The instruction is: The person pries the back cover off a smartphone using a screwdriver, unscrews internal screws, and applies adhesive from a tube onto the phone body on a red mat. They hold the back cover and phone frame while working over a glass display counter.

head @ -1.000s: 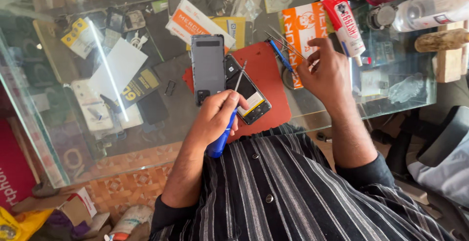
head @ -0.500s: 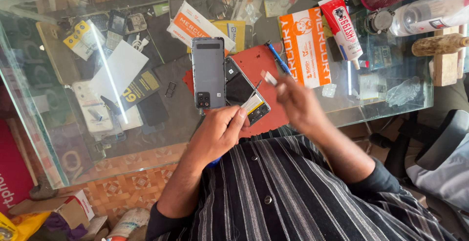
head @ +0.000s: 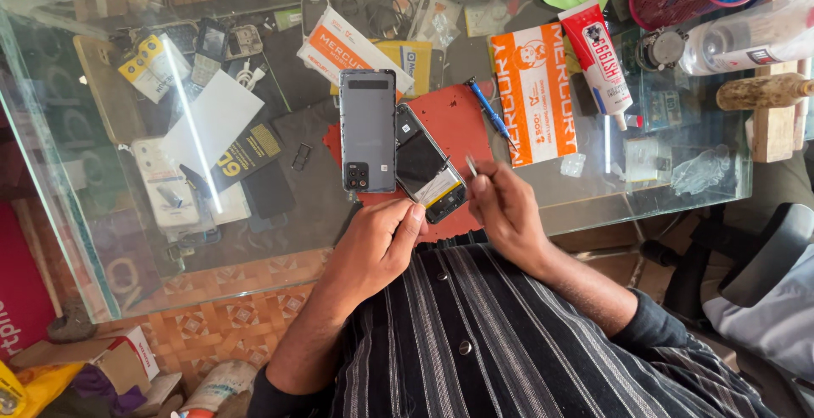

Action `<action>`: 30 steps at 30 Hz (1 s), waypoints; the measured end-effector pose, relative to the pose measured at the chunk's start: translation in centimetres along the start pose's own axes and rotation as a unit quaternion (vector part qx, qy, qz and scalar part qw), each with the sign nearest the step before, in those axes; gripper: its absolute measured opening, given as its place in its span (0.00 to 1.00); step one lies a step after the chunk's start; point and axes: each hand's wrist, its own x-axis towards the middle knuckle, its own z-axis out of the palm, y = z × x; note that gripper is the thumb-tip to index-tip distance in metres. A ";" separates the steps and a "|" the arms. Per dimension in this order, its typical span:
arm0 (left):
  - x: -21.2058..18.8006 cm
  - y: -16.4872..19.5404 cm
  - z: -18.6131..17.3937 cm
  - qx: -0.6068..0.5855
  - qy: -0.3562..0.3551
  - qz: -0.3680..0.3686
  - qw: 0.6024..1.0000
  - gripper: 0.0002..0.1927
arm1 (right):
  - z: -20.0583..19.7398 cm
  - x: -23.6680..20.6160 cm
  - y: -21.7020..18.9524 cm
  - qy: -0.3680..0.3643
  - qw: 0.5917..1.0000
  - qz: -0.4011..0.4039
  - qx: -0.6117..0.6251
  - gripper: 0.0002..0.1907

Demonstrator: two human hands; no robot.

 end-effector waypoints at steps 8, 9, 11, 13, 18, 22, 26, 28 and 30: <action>-0.2 -0.3 0.0 -0.002 0.006 0.045 0.999 0.17 | 0.4 -0.4 -0.1 -0.060 0.998 -0.020 -0.004 0.14; -0.2 -0.4 0.0 -0.008 0.004 0.037 0.999 0.17 | 0.4 -0.4 -0.2 -0.056 0.998 -0.023 -0.018 0.13; -0.3 -0.4 0.0 0.017 0.002 0.035 0.999 0.18 | 0.5 -0.4 -0.3 -0.060 0.997 -0.025 -0.038 0.13; -0.3 -0.4 0.2 0.026 -0.001 0.045 0.999 0.18 | 0.6 -0.4 -0.2 -0.077 0.995 -0.025 -0.051 0.12; -0.6 -0.3 0.7 0.033 -0.041 0.033 0.998 0.17 | 0.5 -1.0 0.7 -0.069 0.997 0.002 -0.033 0.13; -1.8 -0.4 0.5 0.029 -0.086 0.036 0.995 0.19 | 0.4 -2.6 1.7 -0.064 0.997 0.045 -0.022 0.14; -2.5 -0.8 0.3 0.025 -0.095 0.022 0.995 0.20 | 0.8 -3.7 2.7 -0.061 0.989 0.106 0.084 0.14; -2.6 -0.9 0.3 0.017 -0.101 0.013 0.995 0.20 | 0.9 -3.9 3.1 -0.059 0.983 0.125 0.119 0.15; -2.7 -1.0 0.2 0.010 -0.106 0.004 0.994 0.20 | 0.9 -4.0 3.4 -0.067 0.974 0.149 0.158 0.15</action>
